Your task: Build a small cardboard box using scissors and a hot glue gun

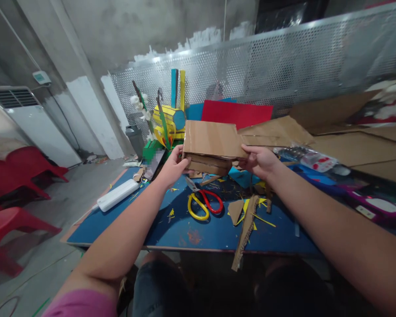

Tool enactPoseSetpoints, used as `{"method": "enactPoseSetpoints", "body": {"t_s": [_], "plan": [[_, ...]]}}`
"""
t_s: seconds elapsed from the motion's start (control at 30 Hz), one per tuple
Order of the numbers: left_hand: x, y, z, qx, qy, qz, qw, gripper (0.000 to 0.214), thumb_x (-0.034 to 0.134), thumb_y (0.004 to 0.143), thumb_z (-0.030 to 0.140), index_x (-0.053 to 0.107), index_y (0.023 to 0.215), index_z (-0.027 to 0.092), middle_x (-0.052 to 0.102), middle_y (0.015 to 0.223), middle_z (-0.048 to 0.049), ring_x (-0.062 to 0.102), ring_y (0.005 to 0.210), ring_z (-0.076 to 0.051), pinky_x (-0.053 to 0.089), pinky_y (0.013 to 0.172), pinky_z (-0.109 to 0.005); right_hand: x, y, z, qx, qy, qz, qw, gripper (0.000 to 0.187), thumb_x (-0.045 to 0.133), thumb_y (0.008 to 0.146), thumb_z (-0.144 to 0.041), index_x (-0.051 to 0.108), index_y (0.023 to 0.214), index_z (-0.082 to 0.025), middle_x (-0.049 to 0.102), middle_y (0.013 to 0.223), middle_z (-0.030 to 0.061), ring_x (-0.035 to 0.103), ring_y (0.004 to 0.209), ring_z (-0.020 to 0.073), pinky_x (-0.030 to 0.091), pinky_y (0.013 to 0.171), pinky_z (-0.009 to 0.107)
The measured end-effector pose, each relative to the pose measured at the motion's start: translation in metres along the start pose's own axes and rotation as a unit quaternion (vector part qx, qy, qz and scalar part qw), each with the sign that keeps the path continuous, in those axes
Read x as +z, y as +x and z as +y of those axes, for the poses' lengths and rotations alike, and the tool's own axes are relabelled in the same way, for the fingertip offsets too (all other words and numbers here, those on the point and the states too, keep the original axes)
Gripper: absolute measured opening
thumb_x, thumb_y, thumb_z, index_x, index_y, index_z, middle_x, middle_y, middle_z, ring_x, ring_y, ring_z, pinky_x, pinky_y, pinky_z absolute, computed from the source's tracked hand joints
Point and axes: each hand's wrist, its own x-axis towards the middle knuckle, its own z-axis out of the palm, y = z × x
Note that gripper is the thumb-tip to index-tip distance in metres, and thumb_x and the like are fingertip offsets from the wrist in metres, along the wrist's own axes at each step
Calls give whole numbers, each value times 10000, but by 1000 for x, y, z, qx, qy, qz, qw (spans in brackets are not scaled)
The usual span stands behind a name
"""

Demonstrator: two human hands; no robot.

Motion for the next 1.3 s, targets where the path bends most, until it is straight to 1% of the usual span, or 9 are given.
{"method": "enactPoseSetpoints", "body": {"t_s": [0.1,0.23,0.37,0.5,0.6,0.77,1.03,1.17,1.3], "plan": [[1,0,0,-6,-47,0,999,600,908,757,344,587,1263,307,637,1397,-30,722,1204,-269,727,899,-418,1,1,4,-2,-20,2,1000,71,681,1010,-191,726,1012,-245,786,784,33,643,629,207,486,569,319],[-2,1,0,-29,-125,-13,992,623,892,709,397,580,1236,287,661,1316,-33,723,1186,-290,734,867,-436,1,4,9,18,0,6,1000,88,664,1012,-180,722,996,-245,777,760,19,623,619,202,508,590,323],[-3,3,0,-55,-168,-16,984,591,820,803,547,605,1283,278,696,1292,-60,725,1193,-326,736,814,-454,2,4,9,36,33,17,999,149,619,1041,-154,722,965,-231,747,719,8,582,587,178,493,556,296],[-2,5,-3,-58,-159,4,986,544,768,917,637,604,1320,310,716,1298,-71,713,1274,-350,725,902,-497,3,2,8,33,39,19,999,171,608,1041,-122,724,955,-213,741,728,15,585,585,163,475,523,274],[-2,6,-5,-52,-142,5,989,522,819,910,591,591,1297,325,718,1323,-58,712,1293,-343,712,961,-523,5,0,6,34,44,18,998,174,608,1044,-121,719,953,-218,728,714,14,576,569,167,477,505,273],[-3,5,-5,-51,-147,-1,988,549,857,879,552,586,1300,327,710,1348,-46,722,1289,-326,713,967,-513,7,-2,6,48,68,18,996,205,580,1079,-129,694,931,-212,682,679,1,546,541,146,477,488,242],[-4,6,-7,-66,-147,-1,987,682,782,905,735,618,1424,325,746,1376,-93,734,1312,-365,708,966,-491,10,-3,5,37,71,33,996,117,655,1024,-110,688,962,-203,690,683,-3,548,530,133,458,459,231],[-5,8,-6,-68,-130,22,989,672,833,888,670,638,1421,310,737,1428,-89,772,1221,-333,720,908,-458,11,-4,5,34,61,35,997,100,707,981,-100,700,967,-198,706,676,-9,562,529,132,459,461,231],[-10,10,-4,-95,-138,21,986,637,809,900,627,670,1415,278,777,1350,-104,789,1160,-338,734,818,-435,12,-6,4,26,53,25,998,96,778,958,-134,708,963,-199,712,689,-10,556,522,117,453,467,225]]}}
